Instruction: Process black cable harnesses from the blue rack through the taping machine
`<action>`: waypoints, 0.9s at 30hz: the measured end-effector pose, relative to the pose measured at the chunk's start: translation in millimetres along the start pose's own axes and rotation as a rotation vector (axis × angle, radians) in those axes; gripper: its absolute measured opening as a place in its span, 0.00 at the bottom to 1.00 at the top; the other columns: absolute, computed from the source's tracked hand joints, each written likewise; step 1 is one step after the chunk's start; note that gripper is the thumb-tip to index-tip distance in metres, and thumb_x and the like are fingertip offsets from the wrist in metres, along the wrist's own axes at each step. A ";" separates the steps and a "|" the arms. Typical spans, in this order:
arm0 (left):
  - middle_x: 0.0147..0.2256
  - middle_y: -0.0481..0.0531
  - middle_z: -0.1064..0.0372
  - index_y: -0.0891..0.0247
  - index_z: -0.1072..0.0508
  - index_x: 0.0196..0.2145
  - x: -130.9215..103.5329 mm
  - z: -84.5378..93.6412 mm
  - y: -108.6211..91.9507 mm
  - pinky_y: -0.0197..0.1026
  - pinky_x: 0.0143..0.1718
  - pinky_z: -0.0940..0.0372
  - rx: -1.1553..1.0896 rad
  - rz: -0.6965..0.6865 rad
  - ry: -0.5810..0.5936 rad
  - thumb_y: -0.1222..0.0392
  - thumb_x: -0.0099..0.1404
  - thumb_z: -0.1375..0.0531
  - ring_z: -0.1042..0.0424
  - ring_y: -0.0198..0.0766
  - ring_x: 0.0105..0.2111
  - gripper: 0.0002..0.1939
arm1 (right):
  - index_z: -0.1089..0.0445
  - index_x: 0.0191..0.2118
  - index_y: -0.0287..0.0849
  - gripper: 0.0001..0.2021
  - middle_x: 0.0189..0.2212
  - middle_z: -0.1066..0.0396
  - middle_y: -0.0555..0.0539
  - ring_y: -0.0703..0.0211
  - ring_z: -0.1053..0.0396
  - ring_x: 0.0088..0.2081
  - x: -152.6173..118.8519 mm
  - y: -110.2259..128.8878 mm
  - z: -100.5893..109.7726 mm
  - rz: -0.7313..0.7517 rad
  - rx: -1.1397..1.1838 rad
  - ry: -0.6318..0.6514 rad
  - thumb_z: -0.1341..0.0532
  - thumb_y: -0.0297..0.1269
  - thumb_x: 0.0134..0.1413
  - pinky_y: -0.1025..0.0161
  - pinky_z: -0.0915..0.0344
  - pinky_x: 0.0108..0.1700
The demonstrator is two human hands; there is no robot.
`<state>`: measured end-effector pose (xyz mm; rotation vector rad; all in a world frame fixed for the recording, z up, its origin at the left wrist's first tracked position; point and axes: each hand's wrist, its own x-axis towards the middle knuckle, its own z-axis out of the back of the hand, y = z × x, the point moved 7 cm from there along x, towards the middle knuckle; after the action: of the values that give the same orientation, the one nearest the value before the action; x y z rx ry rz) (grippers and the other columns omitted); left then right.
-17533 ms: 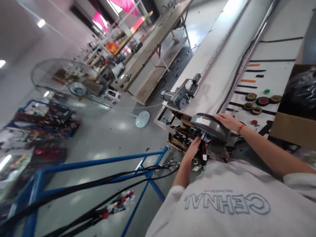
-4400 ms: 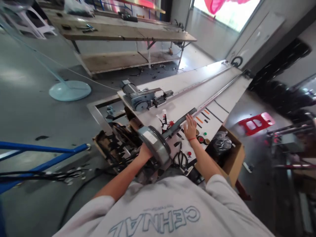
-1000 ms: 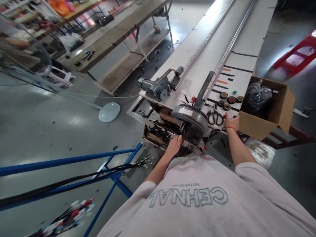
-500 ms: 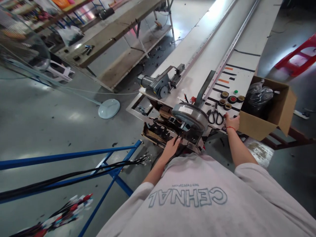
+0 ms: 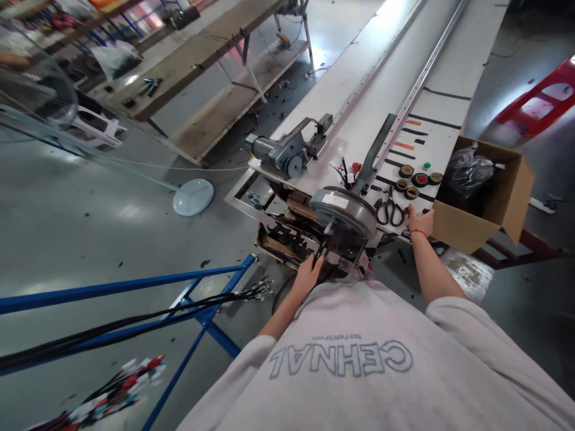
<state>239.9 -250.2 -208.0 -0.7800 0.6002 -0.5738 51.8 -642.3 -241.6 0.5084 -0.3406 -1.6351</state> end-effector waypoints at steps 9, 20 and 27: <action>0.22 0.48 0.39 0.61 0.39 0.24 15.9 -6.0 -13.5 0.37 0.32 0.42 -0.005 -0.058 0.023 0.47 0.70 0.58 0.37 0.35 0.26 0.22 | 0.46 0.60 0.34 0.39 0.55 0.39 0.29 0.35 0.37 0.54 0.1 -0.2 -2.6 0.001 0.017 0.002 0.45 0.61 0.52 0.43 0.40 0.53; 0.21 0.46 0.39 0.62 0.36 0.24 15.9 -17.4 -0.4 0.36 0.29 0.44 -0.076 0.029 0.062 0.43 0.63 0.51 0.39 0.34 0.25 0.21 | 0.45 0.59 0.34 0.38 0.55 0.38 0.30 0.37 0.37 0.55 0.0 1.8 -0.6 0.010 0.019 0.005 0.43 0.60 0.51 0.46 0.40 0.53; 0.16 0.45 0.49 0.61 0.43 0.16 -20.6 -15.4 69.7 0.37 0.26 0.50 -0.014 0.126 0.174 0.42 0.55 0.47 0.46 0.32 0.21 0.22 | 0.45 0.59 0.35 0.38 0.55 0.38 0.30 0.37 0.36 0.54 0.9 0.6 -1.0 0.012 0.006 0.008 0.43 0.61 0.51 0.46 0.39 0.52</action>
<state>232.5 -203.2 -265.0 -0.7045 0.8089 -0.5252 52.8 -643.1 -242.3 0.5164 -0.3426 -1.6208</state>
